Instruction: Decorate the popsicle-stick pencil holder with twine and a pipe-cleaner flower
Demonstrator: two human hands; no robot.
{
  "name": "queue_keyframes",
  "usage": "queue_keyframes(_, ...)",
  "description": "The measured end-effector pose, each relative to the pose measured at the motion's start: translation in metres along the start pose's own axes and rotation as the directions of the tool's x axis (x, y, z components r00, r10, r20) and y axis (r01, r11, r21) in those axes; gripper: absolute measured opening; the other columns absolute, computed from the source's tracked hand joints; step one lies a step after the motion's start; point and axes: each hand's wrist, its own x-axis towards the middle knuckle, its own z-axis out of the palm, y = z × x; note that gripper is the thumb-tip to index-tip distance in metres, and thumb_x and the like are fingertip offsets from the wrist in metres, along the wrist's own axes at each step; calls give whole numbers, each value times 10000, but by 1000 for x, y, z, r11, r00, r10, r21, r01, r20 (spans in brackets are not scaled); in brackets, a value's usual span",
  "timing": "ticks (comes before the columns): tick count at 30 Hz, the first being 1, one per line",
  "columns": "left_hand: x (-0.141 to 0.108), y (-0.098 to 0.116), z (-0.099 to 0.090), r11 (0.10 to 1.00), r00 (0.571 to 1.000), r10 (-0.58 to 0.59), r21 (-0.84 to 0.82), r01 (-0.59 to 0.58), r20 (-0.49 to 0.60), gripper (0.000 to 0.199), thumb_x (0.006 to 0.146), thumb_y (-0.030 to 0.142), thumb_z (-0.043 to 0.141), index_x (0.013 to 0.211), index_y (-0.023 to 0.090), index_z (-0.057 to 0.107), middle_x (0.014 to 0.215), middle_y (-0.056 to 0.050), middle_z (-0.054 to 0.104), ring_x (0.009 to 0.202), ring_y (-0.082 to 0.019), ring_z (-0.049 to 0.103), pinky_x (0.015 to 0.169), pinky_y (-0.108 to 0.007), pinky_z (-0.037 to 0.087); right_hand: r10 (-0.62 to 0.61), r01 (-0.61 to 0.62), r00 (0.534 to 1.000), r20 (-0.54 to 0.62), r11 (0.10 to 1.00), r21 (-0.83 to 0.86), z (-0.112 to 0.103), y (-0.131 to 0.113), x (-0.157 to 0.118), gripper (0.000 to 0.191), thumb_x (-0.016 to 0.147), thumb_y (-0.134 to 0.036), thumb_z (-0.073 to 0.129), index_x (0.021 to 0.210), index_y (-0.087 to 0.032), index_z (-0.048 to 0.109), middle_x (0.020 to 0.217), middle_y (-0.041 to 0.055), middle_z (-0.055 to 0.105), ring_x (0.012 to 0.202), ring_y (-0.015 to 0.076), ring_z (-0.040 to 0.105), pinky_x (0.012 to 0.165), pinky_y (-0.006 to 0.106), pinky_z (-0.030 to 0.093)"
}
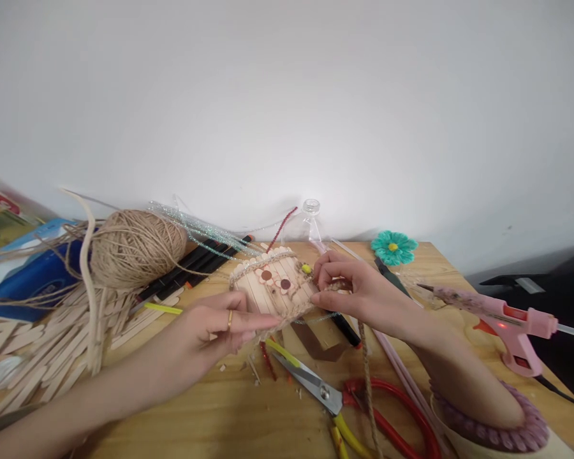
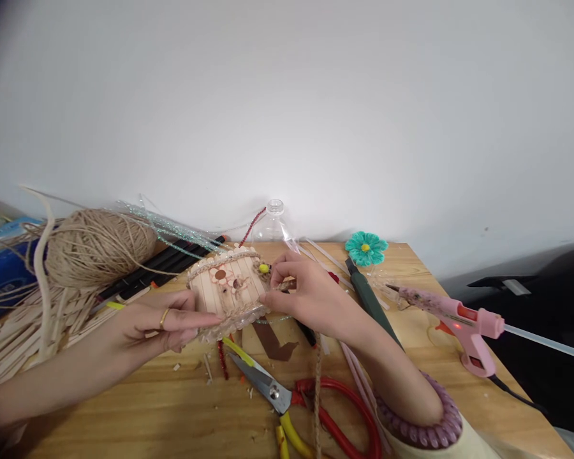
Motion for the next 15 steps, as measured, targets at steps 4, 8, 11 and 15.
queue_keyframes(4,-1,4,-2,992,997,-45,122,38,55,413,952,224,364,1295,433,458,764,31,500,707,-108,498,678,-198,408,-12,12,1000,11,1000,6,0,-1,0,166,719,-240,587,590,-191,495,852,14,511,836,183,499,769,324,346)
queue_keyframes(8,-1,8,-3,977,997,11,213,-27,79,447,959,203,332,1342,427,390,848,28,547,730,-100,512,711,-187,424,-5,5,1000,8,1000,1,1,-1,-1,160,712,-243,584,594,-191,489,850,12,508,829,179,493,766,320,342)
queue_keyframes(11,-1,9,-4,955,992,86,275,-108,93,500,942,135,316,1364,397,368,966,4,570,855,-117,546,786,-210,443,12,-12,1000,8,1000,1,1,-3,-1,142,703,-231,575,598,-191,487,833,5,500,802,169,482,741,310,339)
queue_keyframes(15,-3,9,-3,910,983,133,378,-171,125,606,893,38,286,1406,361,291,975,-20,551,848,-125,556,753,-222,472,9,-9,1000,12,1000,5,1,-4,-1,129,698,-220,568,602,-193,485,803,-1,493,785,164,474,734,303,340)
